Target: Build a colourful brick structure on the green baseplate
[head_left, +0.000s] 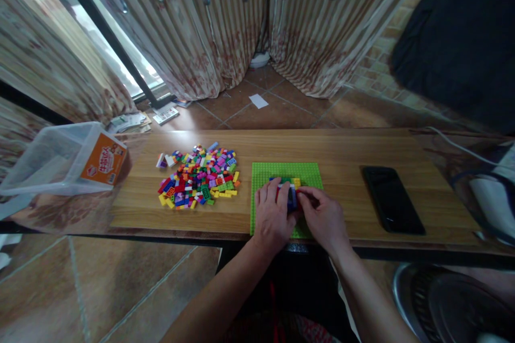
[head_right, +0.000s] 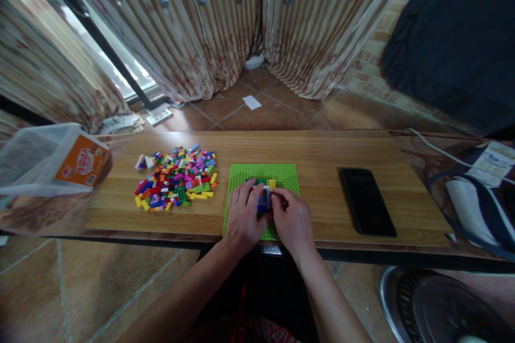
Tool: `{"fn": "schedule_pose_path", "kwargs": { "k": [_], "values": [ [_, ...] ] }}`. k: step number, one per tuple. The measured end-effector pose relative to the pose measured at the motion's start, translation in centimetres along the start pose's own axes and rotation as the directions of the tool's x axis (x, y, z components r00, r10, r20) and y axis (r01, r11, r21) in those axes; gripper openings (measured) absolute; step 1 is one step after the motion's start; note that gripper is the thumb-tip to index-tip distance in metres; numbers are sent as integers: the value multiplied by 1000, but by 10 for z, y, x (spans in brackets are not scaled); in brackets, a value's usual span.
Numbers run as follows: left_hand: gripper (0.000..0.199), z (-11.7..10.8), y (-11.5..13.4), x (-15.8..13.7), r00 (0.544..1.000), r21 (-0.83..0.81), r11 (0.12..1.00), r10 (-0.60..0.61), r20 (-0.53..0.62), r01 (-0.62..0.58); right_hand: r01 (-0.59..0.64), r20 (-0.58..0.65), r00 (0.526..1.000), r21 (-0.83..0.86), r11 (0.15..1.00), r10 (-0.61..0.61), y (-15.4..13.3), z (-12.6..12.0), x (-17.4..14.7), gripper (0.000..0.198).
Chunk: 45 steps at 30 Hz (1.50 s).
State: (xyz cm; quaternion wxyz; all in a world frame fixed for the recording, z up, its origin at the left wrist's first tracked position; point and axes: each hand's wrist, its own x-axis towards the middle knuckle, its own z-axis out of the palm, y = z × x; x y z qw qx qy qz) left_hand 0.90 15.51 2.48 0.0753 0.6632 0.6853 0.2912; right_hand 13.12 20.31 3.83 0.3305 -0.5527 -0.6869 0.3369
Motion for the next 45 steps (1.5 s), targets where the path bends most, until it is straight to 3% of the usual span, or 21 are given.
{"fn": "schedule_pose_path", "kwargs": {
  "k": [4,12,19,27,31,36,45],
  "values": [
    [62,0,-1,0,1000,-15,1000,-14,11,15,-18,-22,1000,58,998,19,3,3,-1,26],
    [60,-2,0,-2,1000,-48,999,-10,16,10,-207,2,976,304,930,216,14,9,4,27],
    [57,-1,-1,-4,1000,-49,999,-7,2,7,-242,45,970,246,939,238,14,6,8,30],
    [55,3,-3,-4,997,-56,997,48,-53,-51,-187,86,981,178,966,174,14,2,15,27],
    [53,1,-4,-6,991,-31,994,97,-88,-101,-314,179,948,376,872,264,19,0,17,30],
    [39,-3,-4,-14,981,24,984,177,-84,-175,-323,128,938,660,678,323,23,-5,16,38],
    [45,6,-5,-33,968,214,946,252,-15,-243,-304,97,939,682,665,329,23,-1,16,39]
  ]
}}
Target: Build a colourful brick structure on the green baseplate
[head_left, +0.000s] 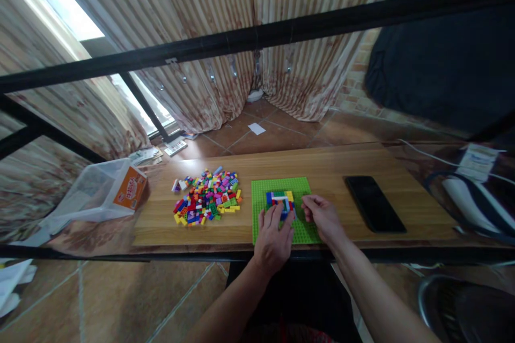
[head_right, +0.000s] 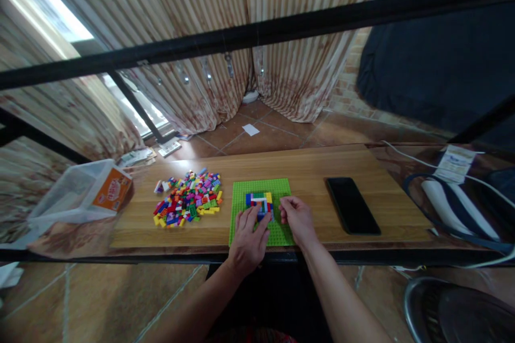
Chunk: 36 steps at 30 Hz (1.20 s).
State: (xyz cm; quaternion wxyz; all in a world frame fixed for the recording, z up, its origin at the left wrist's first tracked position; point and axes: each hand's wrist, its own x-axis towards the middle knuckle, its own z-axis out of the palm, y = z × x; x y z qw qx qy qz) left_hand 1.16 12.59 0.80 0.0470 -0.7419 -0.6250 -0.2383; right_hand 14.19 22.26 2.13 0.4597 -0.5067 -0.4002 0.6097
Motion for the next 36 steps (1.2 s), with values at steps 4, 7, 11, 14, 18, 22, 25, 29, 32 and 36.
{"fn": "schedule_pose_path", "kwargs": {
  "k": [4,7,11,14,18,22,25,29,32,36],
  "values": [
    [45,3,0,0,1000,45,999,-14,27,13,13,-11,1000,-61,998,-14,5,1,0,39],
    [44,4,2,-2,999,108,994,-14,38,10,17,-26,999,-101,995,-19,10,0,1,39],
    [43,4,5,-5,998,235,971,48,35,-55,5,-46,999,-126,992,-11,16,-3,3,40],
    [42,2,9,-4,993,359,926,108,48,-118,-10,-54,999,-154,988,2,17,-6,4,41],
    [44,-1,16,0,983,442,878,166,74,-181,-15,-49,999,-192,981,5,16,-8,5,41],
    [44,-5,18,2,978,454,866,193,79,-208,-26,-33,999,-187,982,20,15,-11,8,39],
    [46,-17,15,-2,986,440,883,158,47,-163,-30,-27,999,-180,983,26,14,-14,11,37],
    [51,-45,-4,-24,995,333,939,96,-8,-88,19,-57,998,-231,973,-33,12,-11,7,36],
    [49,-66,-38,-47,990,230,966,-101,-93,120,118,-34,989,-419,901,-145,6,3,-7,36],
    [47,-91,-113,-68,851,114,862,-453,-266,494,378,225,926,-578,723,-304,1,44,-34,33]
  ]
}}
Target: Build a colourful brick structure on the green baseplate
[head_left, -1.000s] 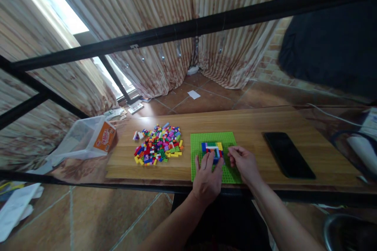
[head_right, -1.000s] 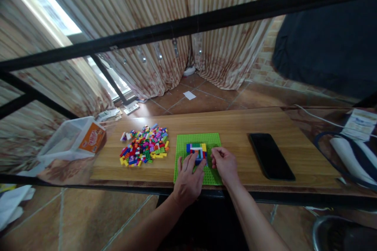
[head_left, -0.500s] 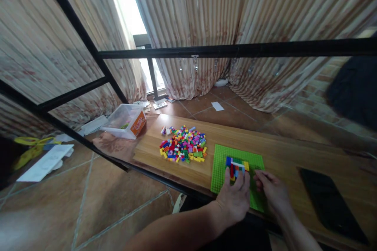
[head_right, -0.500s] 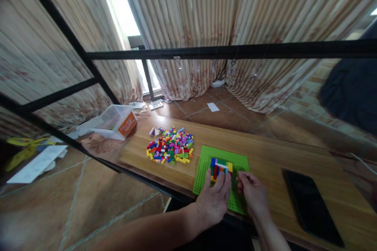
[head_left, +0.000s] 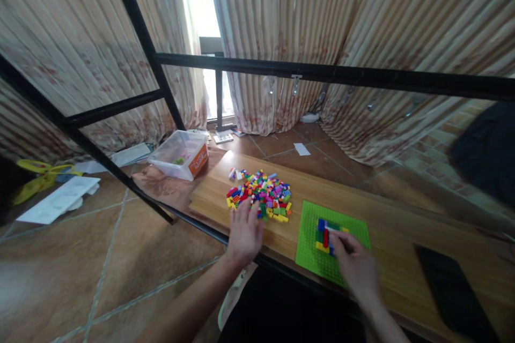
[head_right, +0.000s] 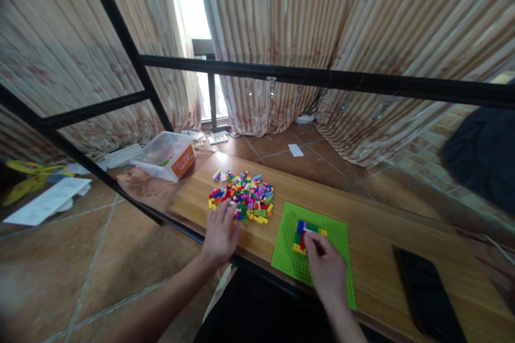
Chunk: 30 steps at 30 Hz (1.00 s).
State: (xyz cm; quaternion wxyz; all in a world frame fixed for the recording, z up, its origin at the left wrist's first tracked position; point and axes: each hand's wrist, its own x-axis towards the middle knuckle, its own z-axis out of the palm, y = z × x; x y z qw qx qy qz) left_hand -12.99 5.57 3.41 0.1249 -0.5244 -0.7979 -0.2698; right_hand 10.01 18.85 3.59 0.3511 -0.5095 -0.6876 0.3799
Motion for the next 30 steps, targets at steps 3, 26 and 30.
{"fn": "schedule_pose_path", "kwargs": {
  "k": [3,26,30],
  "values": [
    [44,1,-53,28,970,11,975,-219,-104,222,205,169,968,-102,973,-186,-22,34,-6,27],
    [39,41,-115,75,907,6,910,-414,-73,416,218,301,952,-551,805,-51,-47,102,7,15],
    [38,40,-116,76,906,11,908,-417,-74,419,218,287,955,-527,822,-69,-47,103,7,17]
  ]
}}
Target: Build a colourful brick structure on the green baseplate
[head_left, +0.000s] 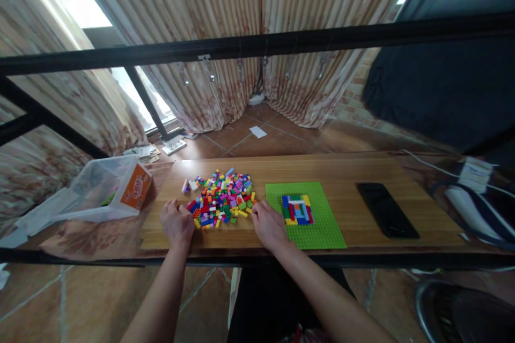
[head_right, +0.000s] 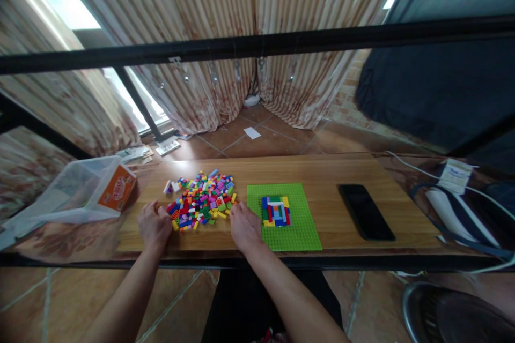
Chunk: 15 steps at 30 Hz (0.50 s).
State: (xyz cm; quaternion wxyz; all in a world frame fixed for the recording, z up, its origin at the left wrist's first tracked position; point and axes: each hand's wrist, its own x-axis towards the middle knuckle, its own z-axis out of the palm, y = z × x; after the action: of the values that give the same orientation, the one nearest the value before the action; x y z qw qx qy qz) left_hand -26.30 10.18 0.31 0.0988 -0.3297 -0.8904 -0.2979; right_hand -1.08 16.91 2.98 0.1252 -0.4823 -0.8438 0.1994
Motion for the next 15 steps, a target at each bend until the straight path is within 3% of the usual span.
{"fn": "schedule_pose_path", "kwargs": {
  "k": [8,15],
  "values": [
    [35,2,-3,4,1000,-30,999,-15,-8,15,9,-17,1000,57,998,-8,3,-2,-8,28],
    [35,1,-1,4,1000,-28,1000,0,-13,-1,23,-12,1000,-15,1000,-23,-2,0,-9,29]
  ]
}}
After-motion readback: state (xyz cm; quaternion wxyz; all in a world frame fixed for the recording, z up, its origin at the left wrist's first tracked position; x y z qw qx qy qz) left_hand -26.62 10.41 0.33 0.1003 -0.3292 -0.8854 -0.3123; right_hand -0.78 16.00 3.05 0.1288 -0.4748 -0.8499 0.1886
